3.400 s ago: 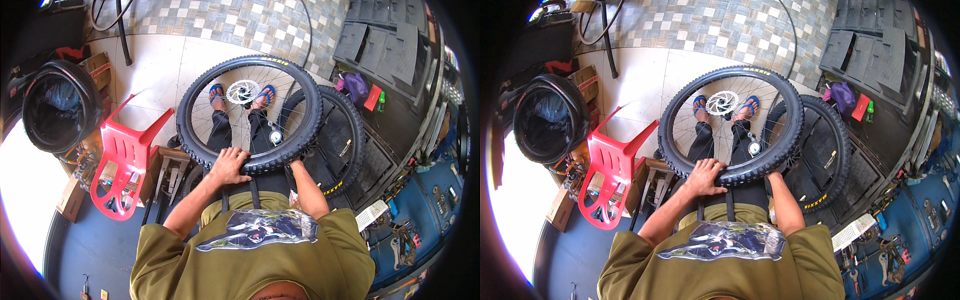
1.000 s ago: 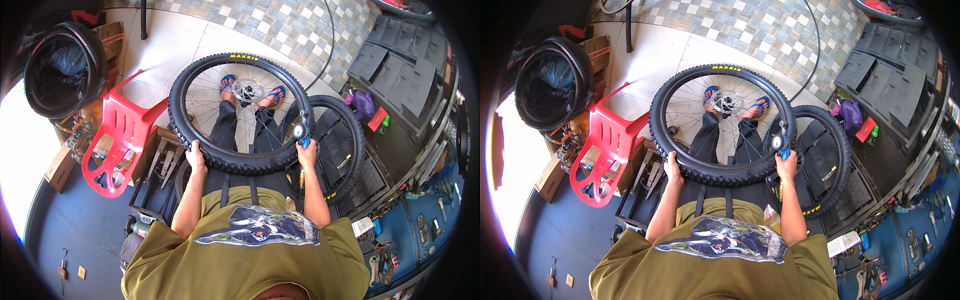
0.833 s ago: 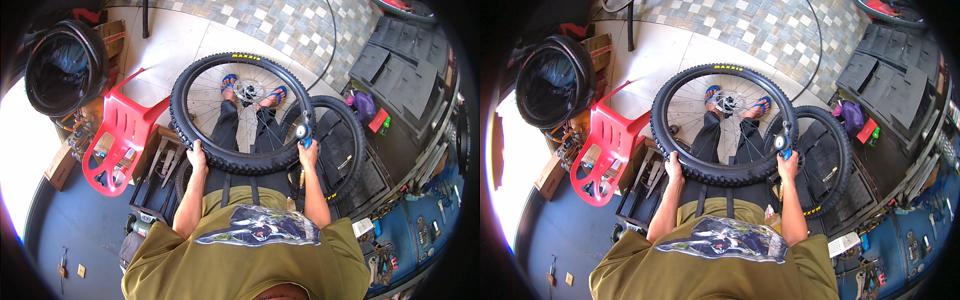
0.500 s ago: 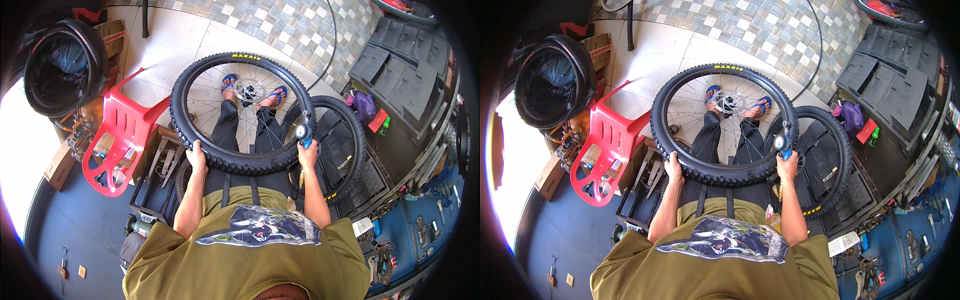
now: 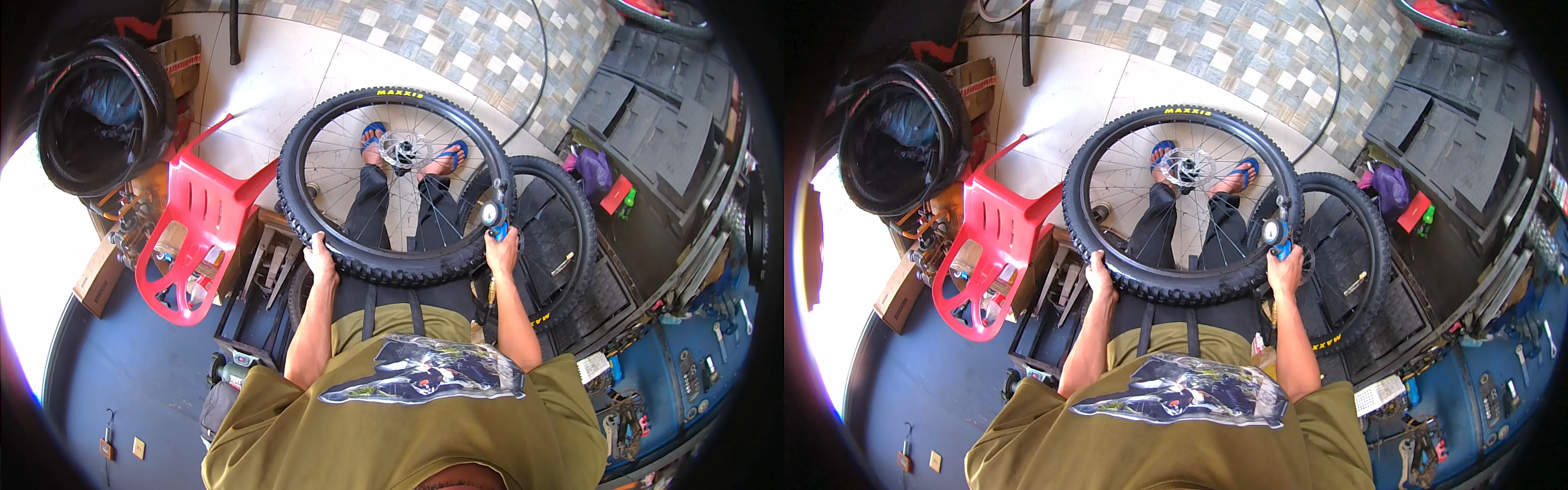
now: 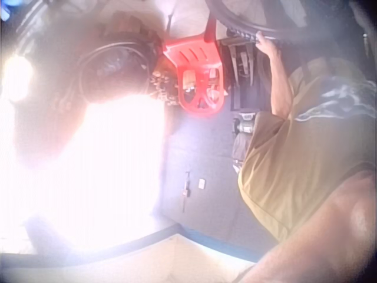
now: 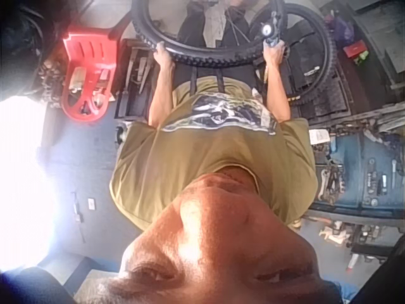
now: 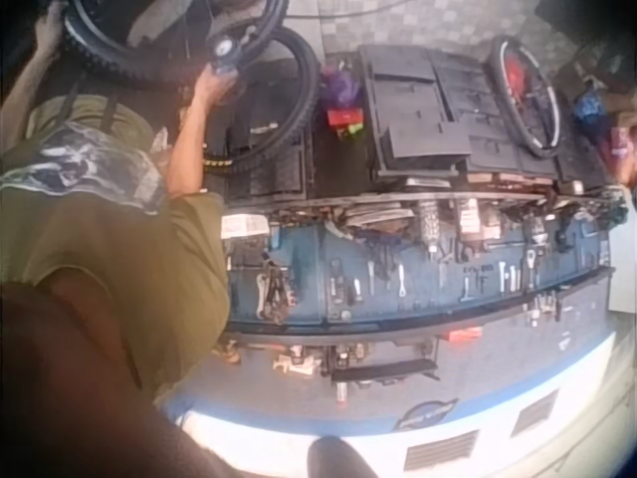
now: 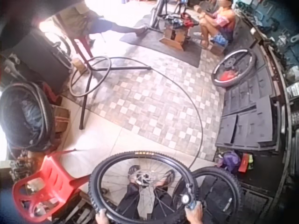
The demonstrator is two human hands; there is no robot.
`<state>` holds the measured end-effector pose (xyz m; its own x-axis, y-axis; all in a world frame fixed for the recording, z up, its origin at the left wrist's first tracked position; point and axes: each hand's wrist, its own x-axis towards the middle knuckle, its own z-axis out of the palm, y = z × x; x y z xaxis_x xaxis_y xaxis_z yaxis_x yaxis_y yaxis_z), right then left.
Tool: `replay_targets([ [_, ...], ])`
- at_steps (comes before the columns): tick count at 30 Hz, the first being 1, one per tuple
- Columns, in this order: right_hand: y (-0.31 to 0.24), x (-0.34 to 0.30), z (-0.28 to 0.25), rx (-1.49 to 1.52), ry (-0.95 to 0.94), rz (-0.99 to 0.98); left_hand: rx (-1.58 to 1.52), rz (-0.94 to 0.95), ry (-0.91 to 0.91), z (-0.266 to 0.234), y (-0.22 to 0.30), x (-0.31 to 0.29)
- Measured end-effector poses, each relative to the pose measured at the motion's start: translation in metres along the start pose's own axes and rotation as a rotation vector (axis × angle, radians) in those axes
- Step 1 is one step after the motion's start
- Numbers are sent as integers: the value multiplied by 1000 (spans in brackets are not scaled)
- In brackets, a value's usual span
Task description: The person inflates a bicycle tire using a handheld air pump with a pressure gauge. They repeatedly attach the pump to the valve, pump air, and check the tire by hand, rotating the wheel to inspect the tire seating.
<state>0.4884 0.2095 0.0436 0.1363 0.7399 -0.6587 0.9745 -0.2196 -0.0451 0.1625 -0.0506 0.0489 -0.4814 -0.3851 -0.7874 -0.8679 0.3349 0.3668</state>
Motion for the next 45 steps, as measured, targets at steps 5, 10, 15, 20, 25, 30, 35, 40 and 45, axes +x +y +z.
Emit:
replay_targets([
  [5,-5,0,-2,-11,-4,15,5,30,-5,2,-1,0],
  [10,-7,0,-3,0,-7,15,-9,48,-30,-1,-4,5],
  [15,-9,-1,-5,4,-13,18,-27,47,-47,-2,-5,8],
  [20,-8,-1,-4,11,-16,20,-30,79,-51,-2,-5,8],
  [25,-7,1,-4,13,-10,-11,-12,92,-23,1,-4,6],
  [30,-8,2,-3,11,-17,-2,19,81,27,5,1,2],
  [35,-10,1,-4,15,-10,-1,30,63,22,-1,-5,14],
  [40,-10,2,-3,9,-9,17,53,89,39,1,-4,13],
  [45,-10,2,-4,18,-12,15,34,104,26,0,-3,13],
])
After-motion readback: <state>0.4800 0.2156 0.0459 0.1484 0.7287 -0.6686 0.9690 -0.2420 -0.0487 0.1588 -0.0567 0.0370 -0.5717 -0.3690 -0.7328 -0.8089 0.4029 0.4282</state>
